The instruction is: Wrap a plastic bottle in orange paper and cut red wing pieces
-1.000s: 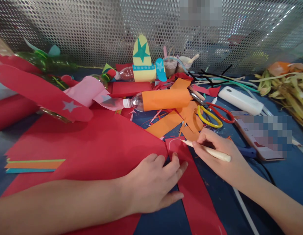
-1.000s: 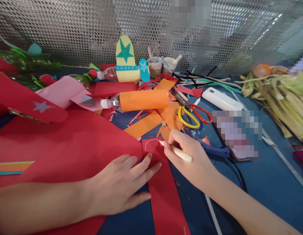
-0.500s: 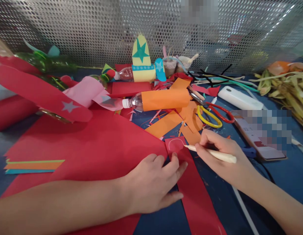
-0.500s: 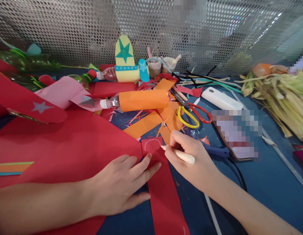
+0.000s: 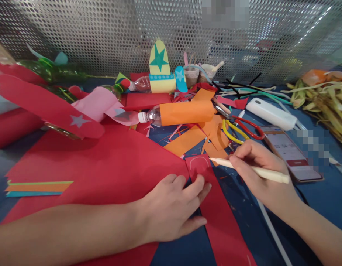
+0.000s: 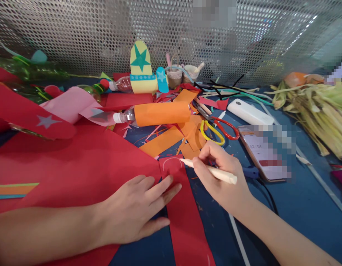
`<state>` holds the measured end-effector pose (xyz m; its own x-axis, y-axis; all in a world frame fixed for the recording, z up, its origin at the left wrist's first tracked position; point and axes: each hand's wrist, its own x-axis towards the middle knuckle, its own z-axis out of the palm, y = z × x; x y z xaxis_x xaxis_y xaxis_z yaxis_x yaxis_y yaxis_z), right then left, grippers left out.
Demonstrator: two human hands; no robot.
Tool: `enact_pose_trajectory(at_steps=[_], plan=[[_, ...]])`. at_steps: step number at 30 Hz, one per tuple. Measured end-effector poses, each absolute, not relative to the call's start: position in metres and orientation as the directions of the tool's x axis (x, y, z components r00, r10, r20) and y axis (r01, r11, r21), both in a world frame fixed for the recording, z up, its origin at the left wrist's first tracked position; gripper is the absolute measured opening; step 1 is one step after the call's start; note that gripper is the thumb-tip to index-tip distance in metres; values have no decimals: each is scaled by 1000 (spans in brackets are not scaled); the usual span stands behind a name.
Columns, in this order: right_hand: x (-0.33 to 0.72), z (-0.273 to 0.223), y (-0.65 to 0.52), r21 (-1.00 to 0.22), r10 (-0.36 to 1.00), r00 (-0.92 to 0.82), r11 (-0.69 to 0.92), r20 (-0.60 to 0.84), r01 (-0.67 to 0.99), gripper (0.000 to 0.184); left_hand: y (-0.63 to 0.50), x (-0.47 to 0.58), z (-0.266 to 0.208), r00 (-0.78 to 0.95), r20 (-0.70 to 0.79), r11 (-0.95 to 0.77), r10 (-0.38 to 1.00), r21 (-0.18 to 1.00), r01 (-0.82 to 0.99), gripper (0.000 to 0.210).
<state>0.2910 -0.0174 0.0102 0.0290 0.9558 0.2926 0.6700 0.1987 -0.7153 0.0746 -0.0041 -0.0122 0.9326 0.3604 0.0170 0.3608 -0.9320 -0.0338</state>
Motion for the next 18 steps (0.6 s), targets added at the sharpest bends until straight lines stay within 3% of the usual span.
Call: enact_pose_trajectory(at_steps=[4,8,18], plan=[[286,5,-15,-827,987,-78,158,138,539,21,-4,75,-12,939,-16,-938,343,-53,342,60],[280,-3,-15,-854,985,-171,96,9,511,19,-5,75,-13,943,-38,-943,330,-43,329,59],[276,-5,-14,-882,983,-172,31,-57,471,23,-5,76,-15,944,-25,-944,330,-1,330,61]])
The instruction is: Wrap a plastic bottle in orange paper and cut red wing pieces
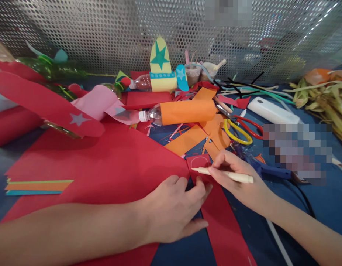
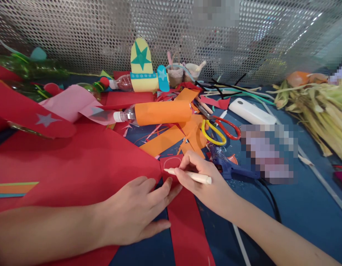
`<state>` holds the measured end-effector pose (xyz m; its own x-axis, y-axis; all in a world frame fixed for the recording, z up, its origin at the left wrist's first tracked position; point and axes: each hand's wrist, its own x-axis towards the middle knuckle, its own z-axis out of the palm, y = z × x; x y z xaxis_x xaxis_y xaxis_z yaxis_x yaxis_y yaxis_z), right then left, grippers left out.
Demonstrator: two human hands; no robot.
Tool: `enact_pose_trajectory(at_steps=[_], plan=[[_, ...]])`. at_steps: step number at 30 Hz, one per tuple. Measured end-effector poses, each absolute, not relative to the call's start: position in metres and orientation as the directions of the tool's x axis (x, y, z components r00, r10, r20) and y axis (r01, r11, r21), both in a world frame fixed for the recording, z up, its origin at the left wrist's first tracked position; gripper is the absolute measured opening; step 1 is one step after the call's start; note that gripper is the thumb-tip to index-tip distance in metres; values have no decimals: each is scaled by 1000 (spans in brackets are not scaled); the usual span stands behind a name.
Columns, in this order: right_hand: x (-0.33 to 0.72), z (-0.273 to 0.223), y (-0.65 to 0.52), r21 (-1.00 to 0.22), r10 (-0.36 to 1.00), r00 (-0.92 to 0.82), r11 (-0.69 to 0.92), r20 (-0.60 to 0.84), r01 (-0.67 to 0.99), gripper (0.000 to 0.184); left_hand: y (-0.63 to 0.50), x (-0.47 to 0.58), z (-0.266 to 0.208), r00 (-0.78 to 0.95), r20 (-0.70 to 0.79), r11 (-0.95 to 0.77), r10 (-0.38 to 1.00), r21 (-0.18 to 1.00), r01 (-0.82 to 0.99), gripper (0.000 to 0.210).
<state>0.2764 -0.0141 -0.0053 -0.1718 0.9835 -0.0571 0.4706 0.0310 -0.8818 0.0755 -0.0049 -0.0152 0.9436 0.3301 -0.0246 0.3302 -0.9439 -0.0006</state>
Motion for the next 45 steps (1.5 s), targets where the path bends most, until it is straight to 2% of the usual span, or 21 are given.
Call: enact_pose_trajectory(at_steps=[8,13,20,24,28,31,37,42,45], plan=[[278,-7,-14,-849,981,-190,70,-37,524,21,-5,76,-14,941,-33,-941,337,2,337,59],[278,-6,-14,-866,979,-200,124,28,485,19,-5,76,-14,942,-32,-943,333,-15,332,60],[289,6,-14,-894,957,161,156,243,421,19,-4,76,-12,938,-54,-939,343,10,344,65],[294,10,-11,-868,931,207,178,302,464,9,-4,74,-12,935,-33,-935,353,14,354,63],[298,6,-6,-807,931,147,200,333,556,3,-4,72,-13,929,-5,-929,370,0,370,58],[301,4,-1,-728,937,80,209,340,653,6,-3,70,-12,924,5,-924,383,-8,383,55],[302,4,2,-491,931,-137,299,339,818,12,2,68,-7,896,33,-896,444,-20,444,54],[295,3,-5,-308,936,-245,318,253,897,24,7,64,-2,851,104,-857,515,84,508,53],[292,0,-7,-270,937,-263,322,232,908,26,11,62,2,840,114,-842,530,185,506,51]])
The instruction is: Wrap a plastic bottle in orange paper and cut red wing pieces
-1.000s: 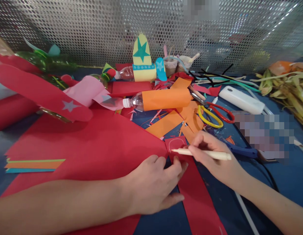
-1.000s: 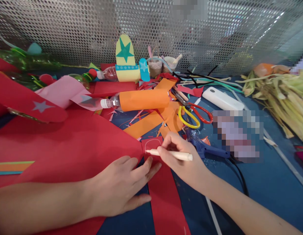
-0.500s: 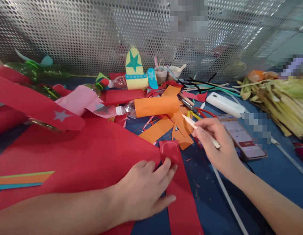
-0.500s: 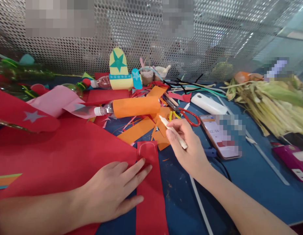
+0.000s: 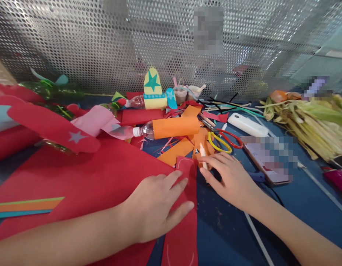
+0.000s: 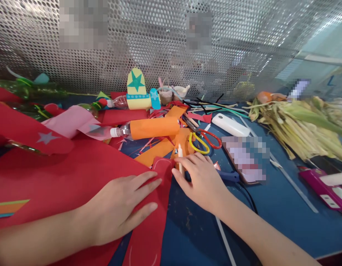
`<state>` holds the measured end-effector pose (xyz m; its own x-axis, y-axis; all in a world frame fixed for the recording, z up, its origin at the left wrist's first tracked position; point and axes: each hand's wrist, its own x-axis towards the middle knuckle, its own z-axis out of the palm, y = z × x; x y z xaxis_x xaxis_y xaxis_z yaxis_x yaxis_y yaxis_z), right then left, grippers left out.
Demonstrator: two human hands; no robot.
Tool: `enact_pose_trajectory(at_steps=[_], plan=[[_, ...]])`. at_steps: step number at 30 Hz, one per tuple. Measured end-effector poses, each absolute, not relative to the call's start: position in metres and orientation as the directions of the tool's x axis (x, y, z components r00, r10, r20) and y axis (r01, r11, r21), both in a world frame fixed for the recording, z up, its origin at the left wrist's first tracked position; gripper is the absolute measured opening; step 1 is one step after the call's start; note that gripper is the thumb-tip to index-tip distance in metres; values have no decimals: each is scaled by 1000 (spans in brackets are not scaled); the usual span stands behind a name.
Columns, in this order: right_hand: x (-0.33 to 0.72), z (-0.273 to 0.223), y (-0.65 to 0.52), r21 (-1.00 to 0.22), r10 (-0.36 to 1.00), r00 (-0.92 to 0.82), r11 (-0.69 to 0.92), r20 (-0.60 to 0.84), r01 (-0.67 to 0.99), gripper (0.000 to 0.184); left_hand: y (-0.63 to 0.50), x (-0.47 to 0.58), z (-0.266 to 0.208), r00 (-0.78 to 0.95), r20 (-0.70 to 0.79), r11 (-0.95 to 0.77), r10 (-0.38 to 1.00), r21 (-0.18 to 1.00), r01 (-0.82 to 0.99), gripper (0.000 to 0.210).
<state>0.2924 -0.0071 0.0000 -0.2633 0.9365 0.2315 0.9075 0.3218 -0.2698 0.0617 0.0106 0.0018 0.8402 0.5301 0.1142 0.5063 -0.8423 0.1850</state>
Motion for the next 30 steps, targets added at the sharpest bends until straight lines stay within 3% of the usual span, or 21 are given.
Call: enact_pose_trajectory(at_steps=[5,8,11,19,30], plan=[[295,0,-6,-320,929,-219,313,298,894,11,26,60,6,741,248,-746,624,471,471,35],[294,5,-9,-481,934,-190,321,301,816,14,39,61,5,676,171,-579,717,685,442,34],[290,10,-15,-635,930,-233,364,283,682,17,47,63,1,651,109,-462,751,792,400,32],[281,6,-23,-707,899,-393,403,190,580,15,40,65,-4,670,173,-500,722,800,332,32],[276,-1,-25,-710,896,-411,399,168,581,11,27,64,-6,761,212,-614,614,734,291,42]])
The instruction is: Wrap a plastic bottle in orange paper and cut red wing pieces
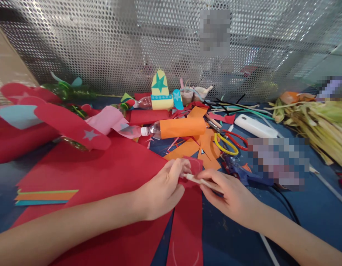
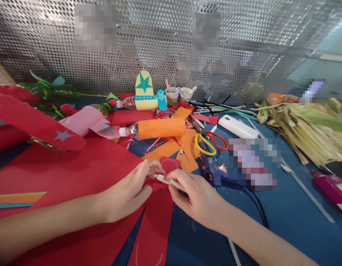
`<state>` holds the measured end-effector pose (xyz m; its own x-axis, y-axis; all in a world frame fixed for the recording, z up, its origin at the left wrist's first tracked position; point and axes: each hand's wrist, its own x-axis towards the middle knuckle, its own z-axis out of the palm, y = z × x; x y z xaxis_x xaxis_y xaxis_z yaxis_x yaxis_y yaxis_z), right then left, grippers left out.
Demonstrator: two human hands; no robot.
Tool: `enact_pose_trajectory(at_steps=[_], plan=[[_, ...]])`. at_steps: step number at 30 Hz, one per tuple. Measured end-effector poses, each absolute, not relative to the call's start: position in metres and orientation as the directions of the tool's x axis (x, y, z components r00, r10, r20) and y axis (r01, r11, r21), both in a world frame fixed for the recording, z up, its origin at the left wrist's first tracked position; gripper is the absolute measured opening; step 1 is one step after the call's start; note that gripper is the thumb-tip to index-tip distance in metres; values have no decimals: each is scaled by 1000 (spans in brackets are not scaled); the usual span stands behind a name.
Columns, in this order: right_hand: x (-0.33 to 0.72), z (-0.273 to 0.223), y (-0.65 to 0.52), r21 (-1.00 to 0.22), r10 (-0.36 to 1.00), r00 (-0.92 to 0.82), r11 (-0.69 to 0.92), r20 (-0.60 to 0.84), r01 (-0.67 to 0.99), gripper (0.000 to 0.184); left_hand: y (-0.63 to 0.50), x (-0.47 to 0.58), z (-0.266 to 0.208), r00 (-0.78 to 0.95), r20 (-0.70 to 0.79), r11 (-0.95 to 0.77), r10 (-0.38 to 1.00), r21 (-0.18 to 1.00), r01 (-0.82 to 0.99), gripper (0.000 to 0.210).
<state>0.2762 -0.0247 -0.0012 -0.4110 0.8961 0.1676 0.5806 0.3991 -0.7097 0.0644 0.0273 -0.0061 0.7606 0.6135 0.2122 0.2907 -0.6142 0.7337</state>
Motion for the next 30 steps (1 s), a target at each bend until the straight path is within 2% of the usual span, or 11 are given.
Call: enact_pose_trajectory(at_steps=[2,4,8,11,13,17,21,24,27,30], plan=[[275,-1,-25,-717,895,-416,397,163,573,11,25,63,-4,779,212,-607,590,753,254,42],[275,1,-25,-723,897,-417,385,147,573,10,24,61,-1,790,177,-524,587,827,204,42],[277,4,-25,-716,900,-417,375,128,589,9,28,64,-1,726,107,-206,679,977,48,29],[278,1,-24,-718,886,-436,405,157,566,11,31,72,-7,667,117,48,735,974,-223,25],[277,-3,-25,-723,884,-438,411,166,555,10,30,76,-12,654,137,118,744,937,-330,29],[273,-6,-28,-720,889,-406,423,211,550,9,24,72,-15,689,183,41,701,955,-295,40],[270,-5,-30,-710,880,-403,450,250,541,10,19,65,-8,735,143,-32,663,986,-164,40],[271,-2,-26,-686,879,-418,452,231,570,10,24,65,-1,710,109,-92,696,994,-63,44],[276,0,-18,-539,879,-367,477,306,694,16,37,65,2,579,126,-273,805,946,173,39],[286,-3,-9,-308,874,-276,411,400,858,20,54,63,0,529,265,-539,807,697,473,30]])
